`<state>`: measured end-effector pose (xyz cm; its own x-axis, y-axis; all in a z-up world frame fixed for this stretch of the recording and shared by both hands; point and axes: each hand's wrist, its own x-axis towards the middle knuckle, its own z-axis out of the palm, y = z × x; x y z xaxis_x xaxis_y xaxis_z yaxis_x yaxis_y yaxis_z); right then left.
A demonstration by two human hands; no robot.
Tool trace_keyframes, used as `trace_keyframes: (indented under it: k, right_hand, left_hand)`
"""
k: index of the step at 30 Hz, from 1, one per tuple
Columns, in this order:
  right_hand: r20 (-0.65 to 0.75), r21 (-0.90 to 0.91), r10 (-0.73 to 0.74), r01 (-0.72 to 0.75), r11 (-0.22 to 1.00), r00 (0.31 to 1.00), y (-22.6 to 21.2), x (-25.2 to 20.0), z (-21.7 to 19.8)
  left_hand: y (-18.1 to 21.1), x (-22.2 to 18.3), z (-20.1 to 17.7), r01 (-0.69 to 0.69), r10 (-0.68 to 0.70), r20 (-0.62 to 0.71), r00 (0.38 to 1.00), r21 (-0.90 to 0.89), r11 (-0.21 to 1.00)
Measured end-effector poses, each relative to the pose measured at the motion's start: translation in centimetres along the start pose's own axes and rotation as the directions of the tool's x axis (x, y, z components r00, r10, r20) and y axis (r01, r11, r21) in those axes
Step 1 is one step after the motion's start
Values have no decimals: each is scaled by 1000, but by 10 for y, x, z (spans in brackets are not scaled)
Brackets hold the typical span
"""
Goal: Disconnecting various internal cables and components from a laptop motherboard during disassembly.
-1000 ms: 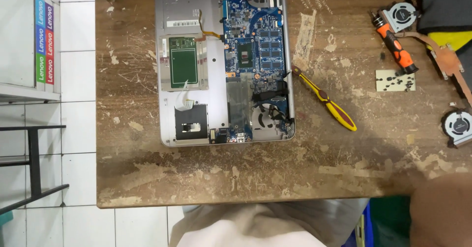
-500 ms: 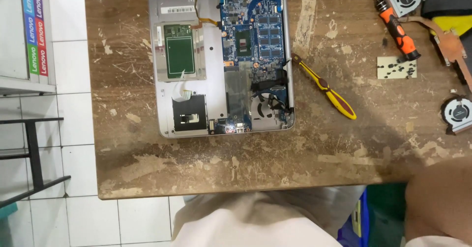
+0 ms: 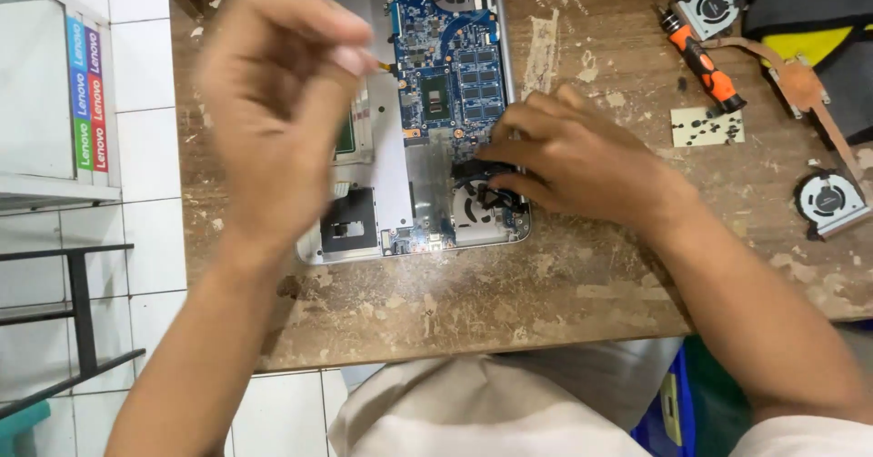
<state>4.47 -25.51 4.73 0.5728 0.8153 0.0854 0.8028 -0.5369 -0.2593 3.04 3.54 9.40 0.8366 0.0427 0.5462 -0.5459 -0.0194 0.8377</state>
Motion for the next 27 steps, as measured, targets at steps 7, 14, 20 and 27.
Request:
trace_keyframes:
  k: [7, 14, 20, 27]
  right_hand:
    - [-11, 45, -3, 4, 999, 1000, -12, 4, -4]
    - [-417, 478, -96, 308, 822, 904, -23, 0, 11]
    - [-100, 409, -305, 318, 855, 947, -54, 21, 28]
    - [-70, 424, -330, 327, 844, 941, -53, 25, 23]
  left_hand:
    - [-54, -23, 15, -312, 163, 485, 859, 243, 919]
    - [-55, -29, -5, -455, 204, 612, 764, 287, 843]
    - [-58, -30, -10, -469, 141, 681, 719, 324, 822]
    - [-60, -37, -5, -406, 98, 688, 719, 302, 863]
